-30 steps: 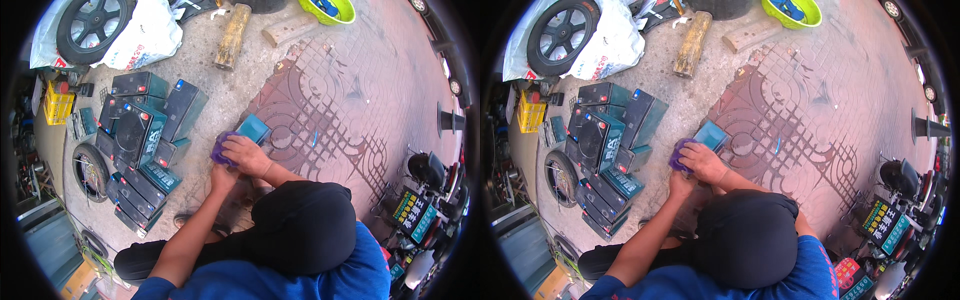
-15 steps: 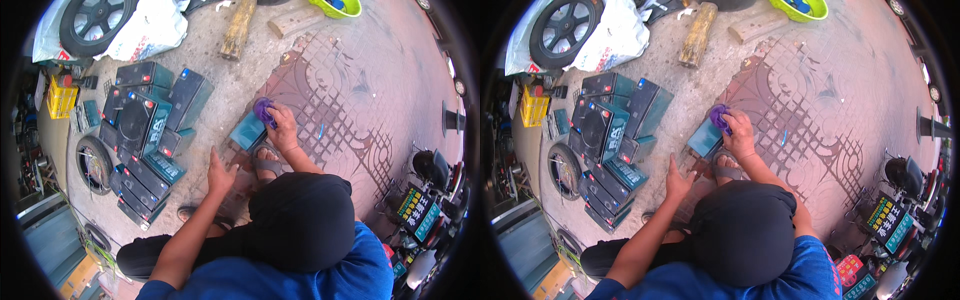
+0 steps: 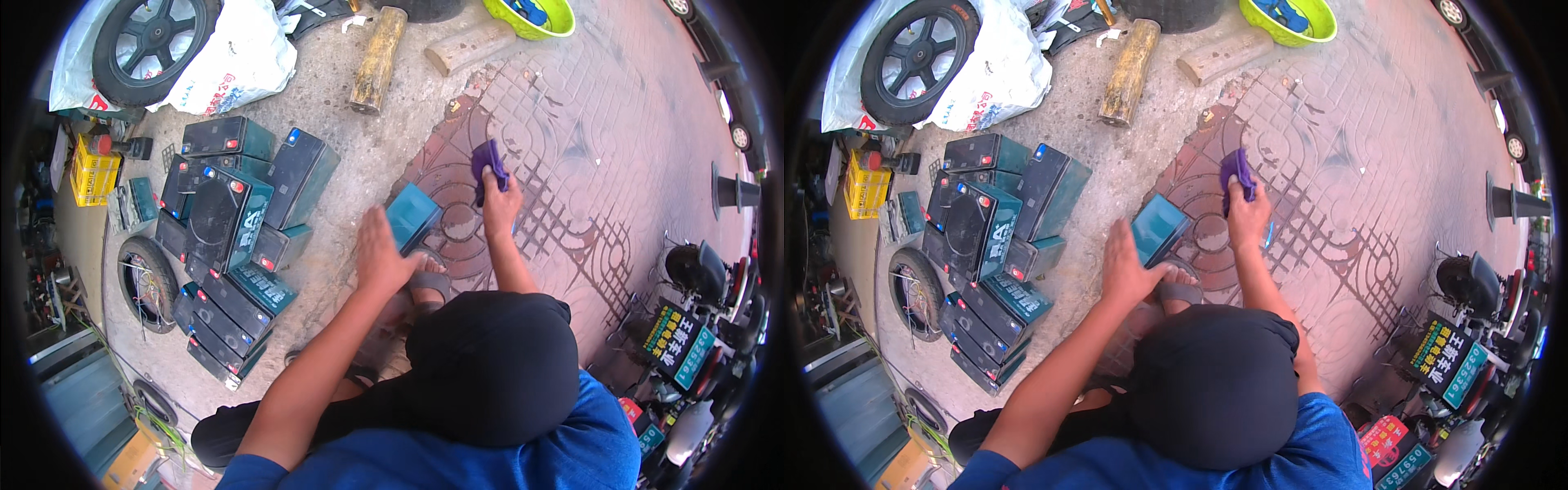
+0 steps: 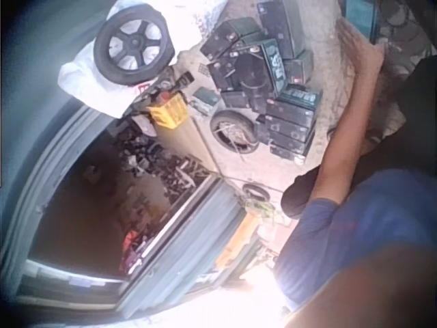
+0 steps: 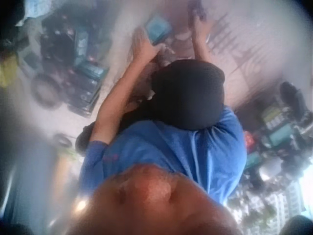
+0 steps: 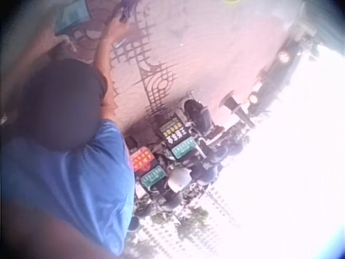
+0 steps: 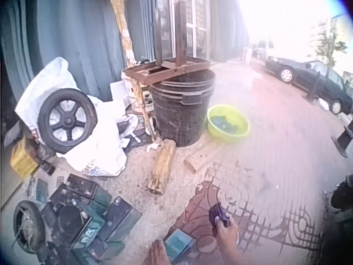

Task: The person cleans lead-acid batteries by hand using a purple cloth, wiping the top and sides of each battery while they are arranged on the ground.

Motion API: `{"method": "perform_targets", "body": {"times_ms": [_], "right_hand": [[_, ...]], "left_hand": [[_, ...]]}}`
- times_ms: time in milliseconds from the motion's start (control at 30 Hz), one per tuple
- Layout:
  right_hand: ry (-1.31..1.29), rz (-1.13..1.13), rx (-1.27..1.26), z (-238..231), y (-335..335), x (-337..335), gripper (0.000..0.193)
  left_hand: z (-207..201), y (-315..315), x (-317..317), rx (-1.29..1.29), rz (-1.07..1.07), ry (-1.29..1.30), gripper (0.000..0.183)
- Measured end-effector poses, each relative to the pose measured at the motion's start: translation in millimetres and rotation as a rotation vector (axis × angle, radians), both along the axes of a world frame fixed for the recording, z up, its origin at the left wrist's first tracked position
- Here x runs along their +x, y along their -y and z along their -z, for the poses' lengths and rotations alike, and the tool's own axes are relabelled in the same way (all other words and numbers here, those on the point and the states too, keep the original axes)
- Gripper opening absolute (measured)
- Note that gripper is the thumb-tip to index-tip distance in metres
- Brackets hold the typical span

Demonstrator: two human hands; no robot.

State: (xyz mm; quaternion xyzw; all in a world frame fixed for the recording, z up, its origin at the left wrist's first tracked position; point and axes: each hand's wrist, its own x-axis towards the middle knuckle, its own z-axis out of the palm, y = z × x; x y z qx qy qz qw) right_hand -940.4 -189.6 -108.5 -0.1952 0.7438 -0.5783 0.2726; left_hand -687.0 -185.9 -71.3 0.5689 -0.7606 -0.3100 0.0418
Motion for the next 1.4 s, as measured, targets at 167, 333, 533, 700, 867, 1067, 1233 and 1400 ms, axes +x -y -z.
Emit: {"method": "perform_targets", "body": {"times_ms": [167, 333, 533, 700, 867, 1067, 1233, 1400], "right_hand": [[0.289, -0.015, 0.019, 11.5, -24.4, 43.8, 0.025], [0.382, -0.098, 0.001, 4.0, -24.3, 48.4, 0.030], [-0.408, -0.647, -0.259, -24.5, -35.7, 87.7, 0.045], [-0.627, -1.025, -0.467, -41.9, -21.6, 127.1, 0.052], [-0.628, -0.705, -0.300, -13.0, -15.4, 118.2, 0.046], [-0.641, -0.900, -0.427, -13.8, -25.1, 122.5, 0.043], [-0.643, -0.924, -0.446, -31.4, -31.2, 129.0, 0.040], [-0.600, -0.767, -0.315, -19.1, -27.6, 129.6, 0.035]], "left_hand": [[9.6, 39.3, -72.0, -0.085, 0.091, 0.268, 0.127], [19.4, 50.7, -73.5, -0.012, 0.032, 0.147, 0.113], [0.4, 5.5, 5.9, -0.112, -0.118, -0.154, 0.106], [24.7, -26.4, 57.2, -0.190, -0.035, -0.230, 0.112], [3.2, -38.1, 45.4, -0.092, -0.308, -0.243, 0.112], [7.6, -36.0, 57.0, -0.240, -0.146, -0.364, 0.098], [3.3, -57.7, 61.7, -0.018, -0.388, -0.296, 0.108], [-1.6, -54.3, 59.5, -0.014, -0.350, -0.325, 0.114]]}}
